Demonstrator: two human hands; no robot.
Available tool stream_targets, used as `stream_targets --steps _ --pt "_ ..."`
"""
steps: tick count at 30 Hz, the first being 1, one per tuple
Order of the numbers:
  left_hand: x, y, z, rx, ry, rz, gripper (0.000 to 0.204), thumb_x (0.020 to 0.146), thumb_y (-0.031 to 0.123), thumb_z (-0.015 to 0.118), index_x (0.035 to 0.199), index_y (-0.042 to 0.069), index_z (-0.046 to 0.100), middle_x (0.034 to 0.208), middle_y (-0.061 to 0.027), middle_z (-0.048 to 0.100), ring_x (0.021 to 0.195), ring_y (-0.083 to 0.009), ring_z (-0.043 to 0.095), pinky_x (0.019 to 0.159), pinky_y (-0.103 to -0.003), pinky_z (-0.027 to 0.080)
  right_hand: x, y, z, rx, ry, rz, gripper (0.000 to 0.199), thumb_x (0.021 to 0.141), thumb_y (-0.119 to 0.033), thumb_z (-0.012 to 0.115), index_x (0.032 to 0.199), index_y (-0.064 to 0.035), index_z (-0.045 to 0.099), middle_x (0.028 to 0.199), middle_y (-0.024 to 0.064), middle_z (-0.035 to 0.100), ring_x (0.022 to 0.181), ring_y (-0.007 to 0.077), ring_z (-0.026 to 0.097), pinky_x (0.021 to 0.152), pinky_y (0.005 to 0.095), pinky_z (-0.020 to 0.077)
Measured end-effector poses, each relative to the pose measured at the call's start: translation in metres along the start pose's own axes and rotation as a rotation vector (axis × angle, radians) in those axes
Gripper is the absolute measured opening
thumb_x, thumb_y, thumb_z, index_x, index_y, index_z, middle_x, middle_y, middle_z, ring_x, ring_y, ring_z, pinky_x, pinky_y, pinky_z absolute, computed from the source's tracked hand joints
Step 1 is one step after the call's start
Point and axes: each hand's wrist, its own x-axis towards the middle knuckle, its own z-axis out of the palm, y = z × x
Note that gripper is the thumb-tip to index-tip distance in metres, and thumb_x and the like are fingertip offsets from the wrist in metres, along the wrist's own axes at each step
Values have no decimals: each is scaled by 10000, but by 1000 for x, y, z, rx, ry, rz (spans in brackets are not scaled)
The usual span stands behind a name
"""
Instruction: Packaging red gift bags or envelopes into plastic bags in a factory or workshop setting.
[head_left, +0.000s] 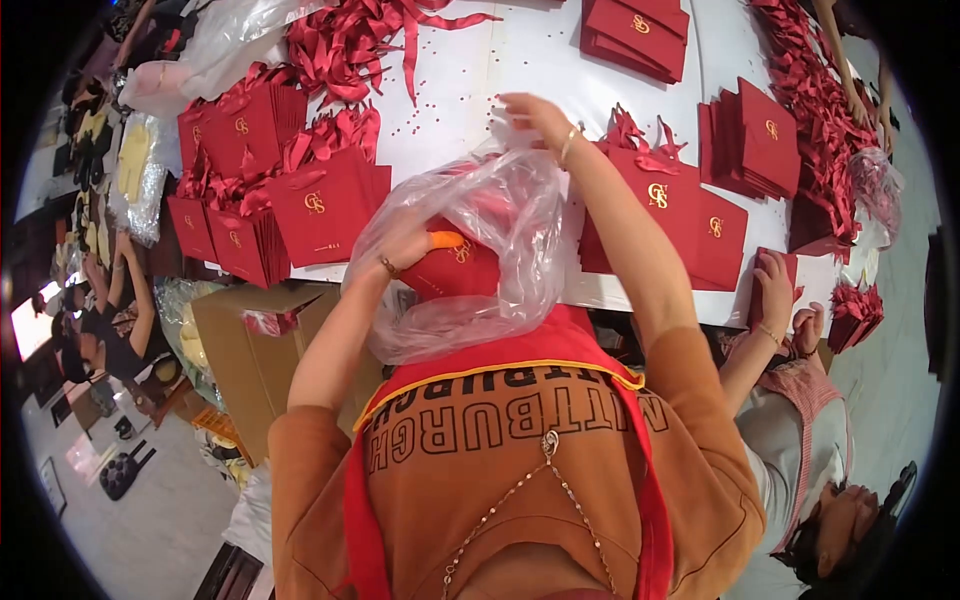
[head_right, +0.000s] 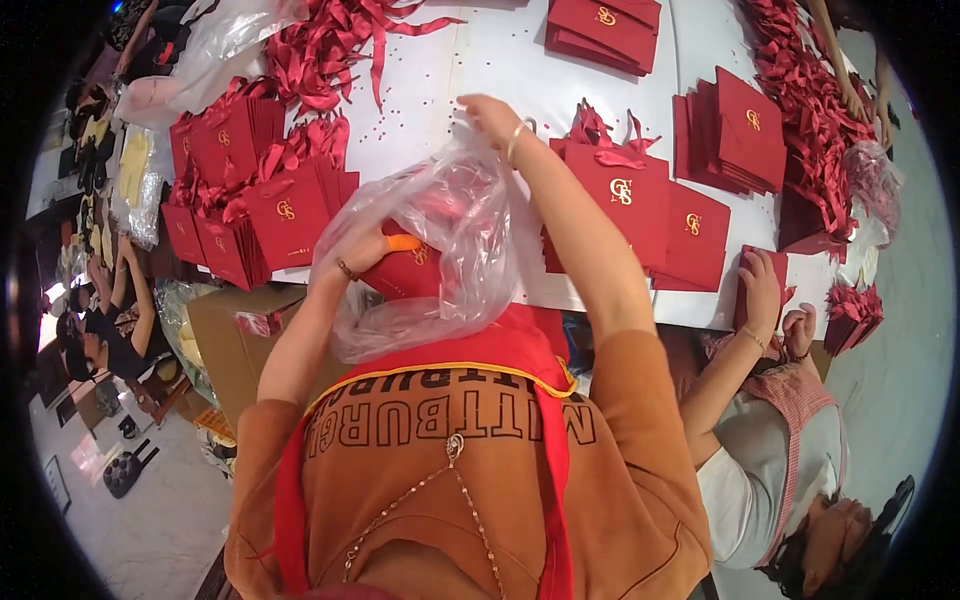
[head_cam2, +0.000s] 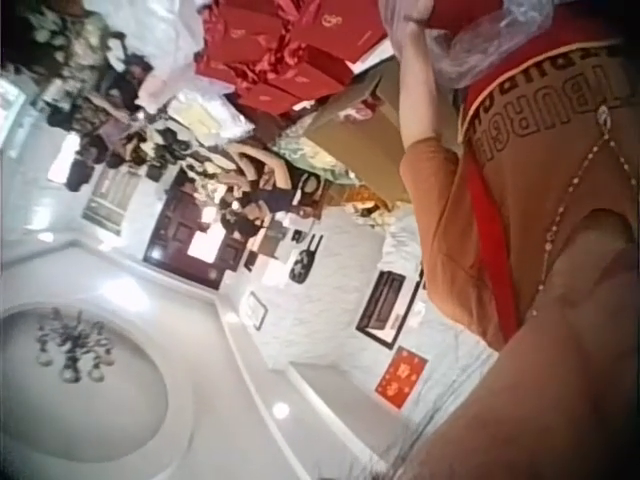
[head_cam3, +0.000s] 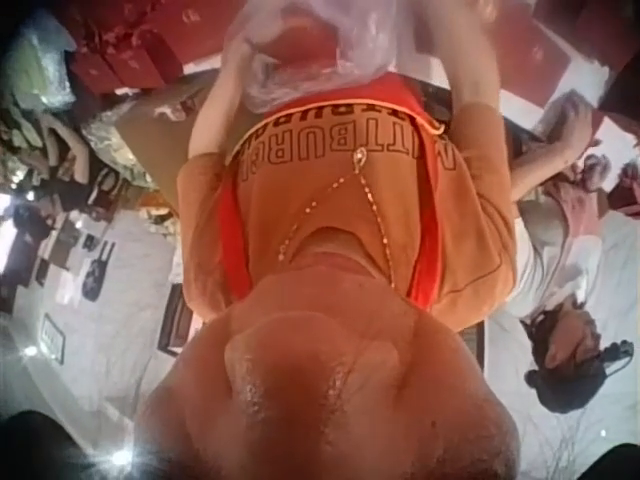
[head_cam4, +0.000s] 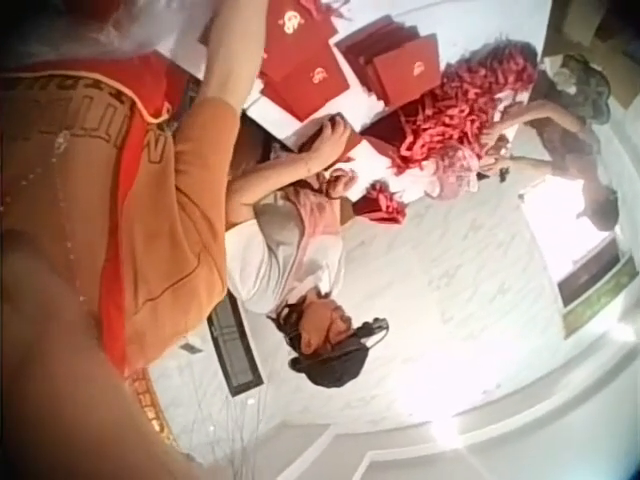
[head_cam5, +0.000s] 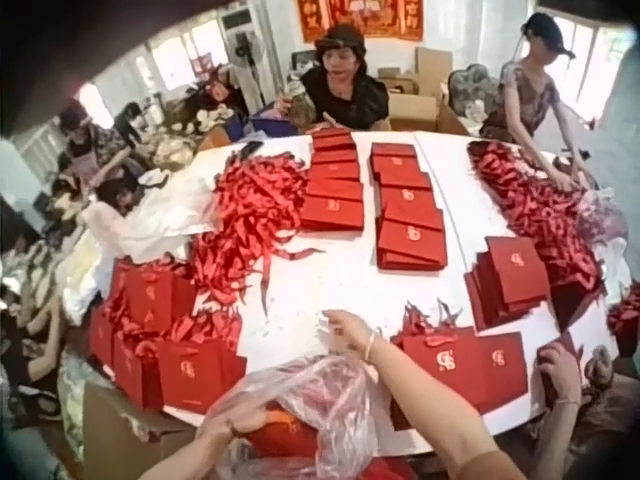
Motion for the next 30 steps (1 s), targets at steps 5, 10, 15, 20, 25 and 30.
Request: stream_targets --steps 5,10,15,20,25,30 --pt "-9 -5 3 -21 56 139 497 743 286 627 1209 159 510 1183 -125 524 1087 -302 469 918 -382 369 14 2 5 -1080 -386 64 408 768 -351 582 1006 -24 637 790 81 624 646 164 535 606 274 438" --pt "-13 -1 1 84 -84 -104 403 766 318 598 1135 156 574 1104 -111 558 1026 -295 494 894 -379 381 -1 4 -6 -890 -418 -71 269 756 -292 609 779 -23 606 681 51 581 637 122 522 588 264 435" --pt "-19 -8 0 161 -24 48 406 765 322 601 1115 118 575 1107 -145 546 1046 -300 479 903 -374 369 14 30 -33 -574 -245 -67 283 800 -305 589 834 -24 566 656 22 549 616 99 499 544 254 415" --pt "-13 -38 22 99 100 179 458 746 340 618 1118 80 557 1105 -164 535 1072 -305 459 916 -383 357 23 45 -40 -598 -121 -157 305 790 -316 615 885 -31 567 724 63 578 652 120 538 590 259 440" --pt "9 -33 25 65 -46 12 540 705 375 649 1144 81 540 1140 -159 510 1088 -308 448 924 -389 348 14 19 -31 -721 120 -660 404 772 -342 625 1026 -32 575 973 145 589 833 256 578 755 343 463" --pt "25 -66 42 174 -6 309 617 680 344 659 1216 93 483 1210 -150 480 1146 -318 412 976 -367 318 -156 -62 61 -660 -763 -663 177 863 -132 508 1004 -28 536 962 73 565 911 151 530 817 273 412"
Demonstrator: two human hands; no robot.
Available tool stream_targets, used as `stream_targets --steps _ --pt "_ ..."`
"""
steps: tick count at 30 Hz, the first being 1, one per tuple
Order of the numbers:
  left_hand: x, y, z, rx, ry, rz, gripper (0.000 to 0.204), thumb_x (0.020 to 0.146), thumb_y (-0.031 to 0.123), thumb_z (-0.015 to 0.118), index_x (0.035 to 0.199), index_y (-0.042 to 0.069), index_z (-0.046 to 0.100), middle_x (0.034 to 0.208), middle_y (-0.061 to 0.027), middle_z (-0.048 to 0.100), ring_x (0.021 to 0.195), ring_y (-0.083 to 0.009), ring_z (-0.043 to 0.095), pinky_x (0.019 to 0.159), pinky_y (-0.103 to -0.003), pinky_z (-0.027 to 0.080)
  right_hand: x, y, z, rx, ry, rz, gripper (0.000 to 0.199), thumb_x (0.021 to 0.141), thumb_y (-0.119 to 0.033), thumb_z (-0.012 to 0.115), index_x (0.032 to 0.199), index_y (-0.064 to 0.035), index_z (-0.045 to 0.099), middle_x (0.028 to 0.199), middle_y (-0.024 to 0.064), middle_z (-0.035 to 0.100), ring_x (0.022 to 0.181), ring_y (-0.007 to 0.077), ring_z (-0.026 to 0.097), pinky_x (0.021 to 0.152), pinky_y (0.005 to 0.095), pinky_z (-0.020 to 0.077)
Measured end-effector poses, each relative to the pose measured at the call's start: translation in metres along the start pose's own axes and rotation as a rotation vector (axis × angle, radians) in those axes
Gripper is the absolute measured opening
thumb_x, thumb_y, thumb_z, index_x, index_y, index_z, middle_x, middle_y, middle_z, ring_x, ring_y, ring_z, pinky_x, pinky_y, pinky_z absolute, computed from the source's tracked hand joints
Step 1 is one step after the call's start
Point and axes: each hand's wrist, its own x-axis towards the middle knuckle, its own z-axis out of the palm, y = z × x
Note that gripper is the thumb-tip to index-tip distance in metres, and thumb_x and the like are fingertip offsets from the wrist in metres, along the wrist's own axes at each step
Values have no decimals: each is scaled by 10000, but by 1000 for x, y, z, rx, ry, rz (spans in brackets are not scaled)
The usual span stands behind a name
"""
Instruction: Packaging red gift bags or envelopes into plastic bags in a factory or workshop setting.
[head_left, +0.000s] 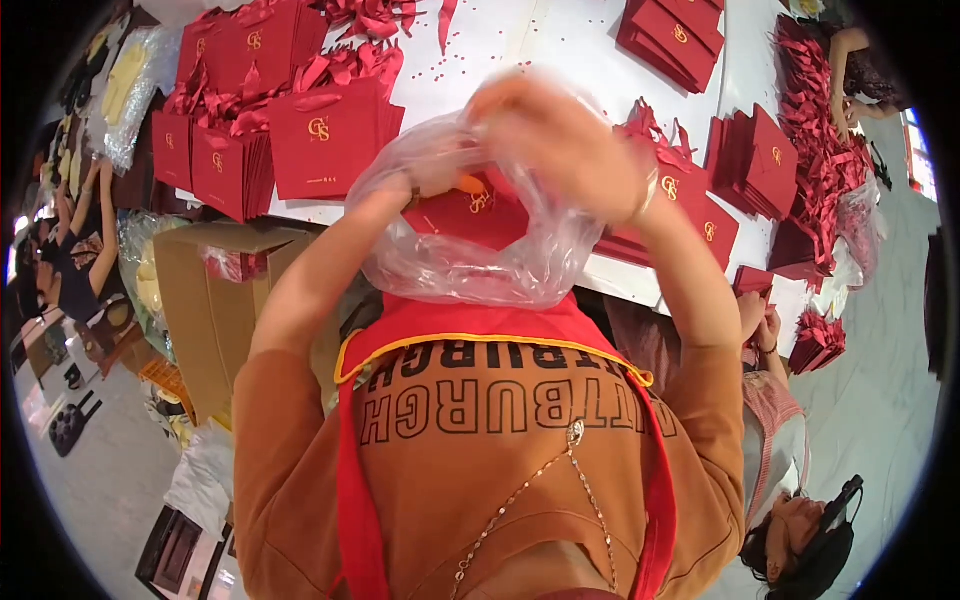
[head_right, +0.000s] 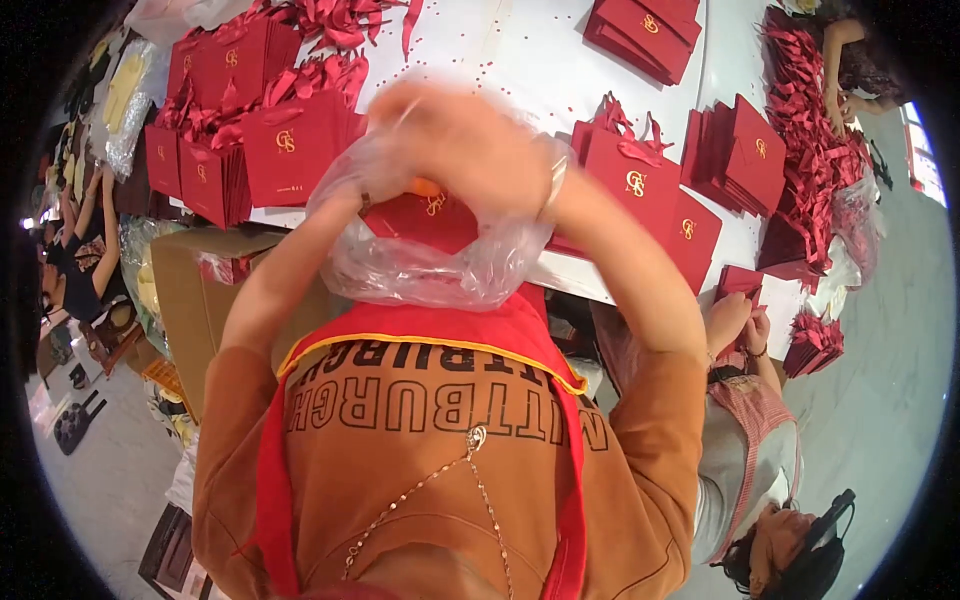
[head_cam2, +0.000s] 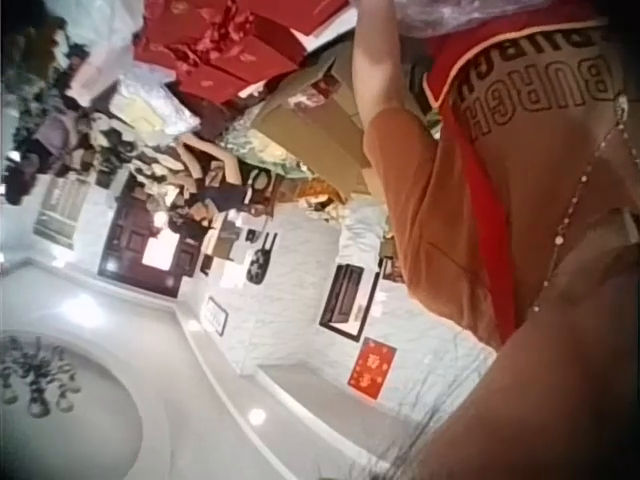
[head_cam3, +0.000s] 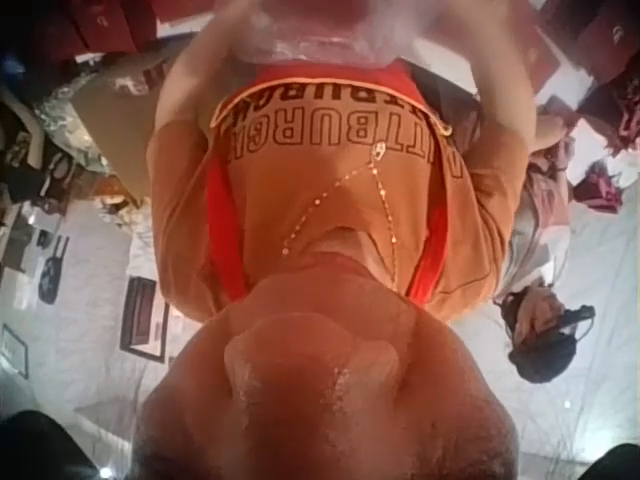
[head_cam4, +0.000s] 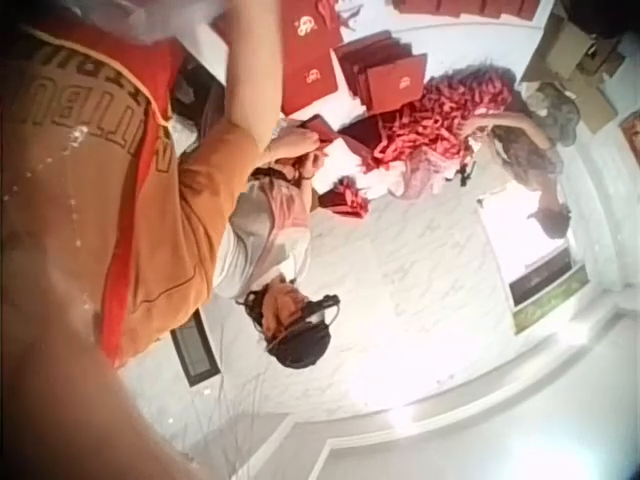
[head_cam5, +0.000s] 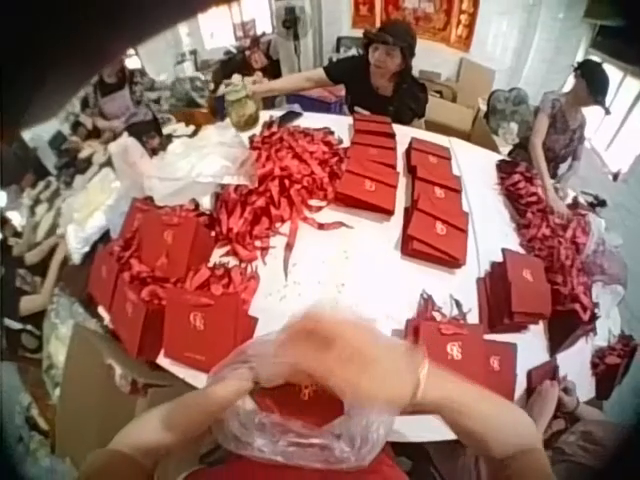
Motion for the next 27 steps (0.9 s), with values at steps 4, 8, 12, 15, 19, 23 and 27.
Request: stream_targets --steps 4,8,12,15,19,23,27 --pt "13 21 -20 -82 -135 -142 686 679 287 651 1308 190 395 1297 -97 433 1191 -278 388 1007 -349 296 -17 61 69 -221 -571 130 213 847 -233 478 953 -61 543 889 135 585 862 268 565 769 364 428" --pt "18 26 -26 96 -207 -110 622 690 322 653 1249 133 455 1205 -129 509 1114 -280 456 948 -315 351 -45 101 36 -413 -729 489 243 827 -269 506 929 -62 582 899 144 619 860 299 581 763 380 432" --pt "7 37 -25 71 -209 -181 621 695 325 650 1250 129 453 1206 -131 508 1117 -282 454 950 -316 349 -58 82 6 -624 -775 606 281 811 -281 501 948 -53 589 934 152 618 878 312 579 775 387 434" --pt "7 43 -26 58 -224 -234 620 699 327 647 1251 124 451 1207 -133 508 1119 -284 452 953 -316 347 -53 91 6 -883 -754 578 272 836 -262 479 989 -60 577 944 152 620 895 318 579 788 388 440" --pt "6 48 -32 50 -239 -312 618 705 331 642 1253 118 449 1208 -135 507 1123 -286 450 955 -317 344 -33 84 23 -962 -197 439 321 825 -209 456 1135 -139 503 945 148 620 870 329 589 754 403 463" --pt "6 51 -39 40 -248 -390 617 711 335 638 1254 112 446 1209 -137 506 1126 -289 447 958 -317 342 -26 96 27 -1004 -170 438 326 813 -179 454 1135 -215 499 920 119 629 843 325 599 730 419 469" --pt "7 52 -40 15 -263 -466 616 718 339 633 1256 106 443 1210 -140 505 1129 -291 445 961 -318 339 -28 107 17 -1014 -274 337 340 804 -193 468 1141 -229 495 920 116 632 843 317 601 726 421 471"
